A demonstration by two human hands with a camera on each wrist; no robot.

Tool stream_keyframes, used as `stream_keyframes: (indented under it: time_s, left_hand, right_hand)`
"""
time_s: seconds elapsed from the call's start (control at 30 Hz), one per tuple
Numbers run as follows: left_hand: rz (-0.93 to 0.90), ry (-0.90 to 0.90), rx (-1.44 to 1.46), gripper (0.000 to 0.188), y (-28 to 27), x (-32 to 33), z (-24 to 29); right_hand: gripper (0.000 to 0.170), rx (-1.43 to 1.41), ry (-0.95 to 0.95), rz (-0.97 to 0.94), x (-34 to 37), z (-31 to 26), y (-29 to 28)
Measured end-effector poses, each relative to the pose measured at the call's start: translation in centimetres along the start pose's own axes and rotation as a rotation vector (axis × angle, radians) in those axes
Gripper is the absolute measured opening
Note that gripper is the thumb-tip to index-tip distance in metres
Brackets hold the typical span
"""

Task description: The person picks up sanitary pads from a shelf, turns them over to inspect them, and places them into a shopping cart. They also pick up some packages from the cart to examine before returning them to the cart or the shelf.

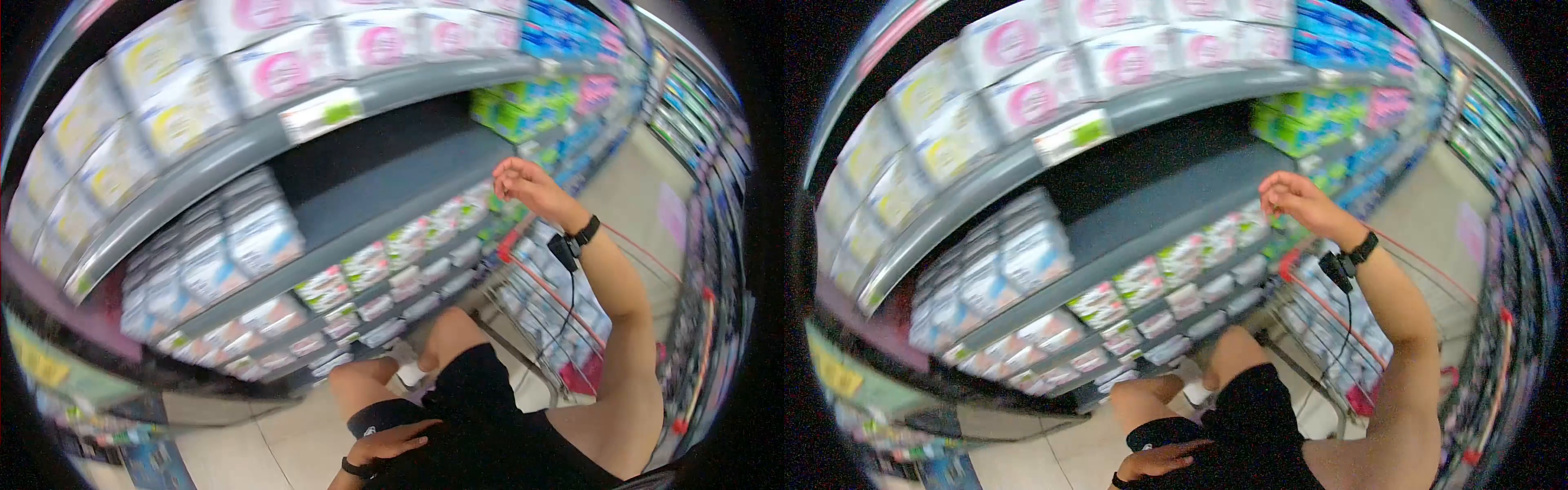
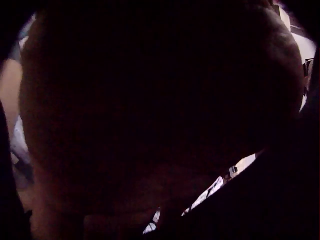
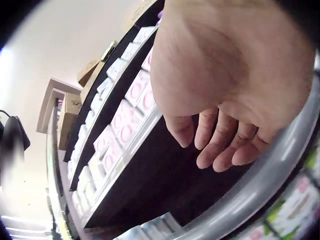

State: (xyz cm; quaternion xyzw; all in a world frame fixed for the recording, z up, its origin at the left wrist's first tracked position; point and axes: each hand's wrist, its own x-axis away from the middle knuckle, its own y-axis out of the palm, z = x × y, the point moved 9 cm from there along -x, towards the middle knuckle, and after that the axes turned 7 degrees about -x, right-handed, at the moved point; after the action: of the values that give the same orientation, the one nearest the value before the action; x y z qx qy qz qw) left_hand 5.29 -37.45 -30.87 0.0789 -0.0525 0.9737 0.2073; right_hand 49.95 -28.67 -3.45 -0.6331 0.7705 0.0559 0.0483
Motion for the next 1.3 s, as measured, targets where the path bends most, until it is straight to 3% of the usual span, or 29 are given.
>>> stream_keyframes:
  time_s: [0.03,0.2,0.3,0.43,0.53,0.6,0.63,0.67,0.73,0.77,0.83,0.87,0.9,0.93,1.0,1.07,1.1,1.17,1.3]
  left_hand:
    - [-0.046,-0.082,-0.054,0.076,-0.3,-0.2,1.4]
    - [-0.243,-0.112,-0.05,0.07,0.6,-4.0,0.6]
    - [-0.341,-0.199,-0.064,0.066,0.9,-5.6,0.7]
    - [-0.44,-0.184,-0.1,0.063,1.4,-7.4,0.9]
    - [-0.453,-0.252,-0.115,0.062,1.2,-8.3,0.2]
    - [-0.45,-0.318,-0.11,0.06,0.8,-8.7,0.0]
    - [-0.449,-0.337,-0.115,0.059,0.7,-9.0,0.0]
    - [-0.45,-0.352,-0.112,0.059,0.6,-9.4,0.0]
    - [-0.454,-0.37,-0.118,0.057,0.4,-10.2,-0.2]
    - [-0.452,-0.375,-0.119,0.056,0.3,-10.7,-0.2]
    - [-0.438,-0.381,-0.117,0.054,0.1,-11.3,-0.2]
    - [-0.425,-0.384,-0.121,0.054,0.1,-11.5,-0.3]
    - [-0.405,-0.37,-0.111,0.053,-0.1,-11.5,-0.2]
    - [-0.385,-0.356,-0.102,0.053,-0.2,-11.4,-0.1]
    - [-0.334,-0.319,-0.081,0.052,0.1,-10.9,-0.2]
    - [-0.287,-0.27,-0.061,0.052,0.1,-11.1,0.0]
    - [-0.31,-0.333,-0.05,0.052,0.2,-10.8,-0.4]
    - [-0.283,-0.294,-0.074,0.053,0.2,-11.1,-0.4]
    - [-0.246,-0.113,-0.115,0.053,0.9,-11.0,-1.4]
  right_hand:
    - [0.023,-0.045,-0.005,0.099,2.6,0.2,-2.6]
    - [0.021,-0.186,0.018,0.58,18.5,0.4,-14.0]
    - [0.023,-0.101,0.038,0.896,29.4,2.9,-21.3]
    - [0.026,-0.161,0.259,1.287,42.7,10.0,-27.3]
    - [0.029,-0.433,0.328,1.414,49.6,17.5,-31.1]
    - [0.037,-0.285,0.439,1.325,50.4,21.6,-32.3]
    - [0.046,-0.02,0.519,1.24,48.5,21.1,-30.1]
    - [0.055,0.097,0.7,1.017,46.5,23.9,-29.4]
    - [0.094,0.276,0.818,0.607,41.4,28.5,-25.9]
    - [0.104,0.349,0.887,0.406,38.6,29.4,-23.6]
    - [0.126,0.76,0.904,0.081,34.2,32.7,-22.1]
    - [0.131,0.924,0.999,0.006,32.6,33.6,-21.5]
    - [0.131,1.058,0.826,-0.019,30.7,34.5,-21.1]
    - [0.129,1.108,0.986,-0.086,31.4,36.5,-22.1]
    - [0.119,1.109,1.003,-0.056,31.5,37.8,-23.6]
    - [0.114,1.132,0.786,0.038,31.7,37.7,-24.9]
    - [0.107,1.019,0.868,0.213,32.6,36.6,-25.7]
    - [0.099,1.062,0.782,0.195,31.8,33.6,-24.7]
    - [0.087,0.967,0.695,0.353,32.7,29.4,-25.6]
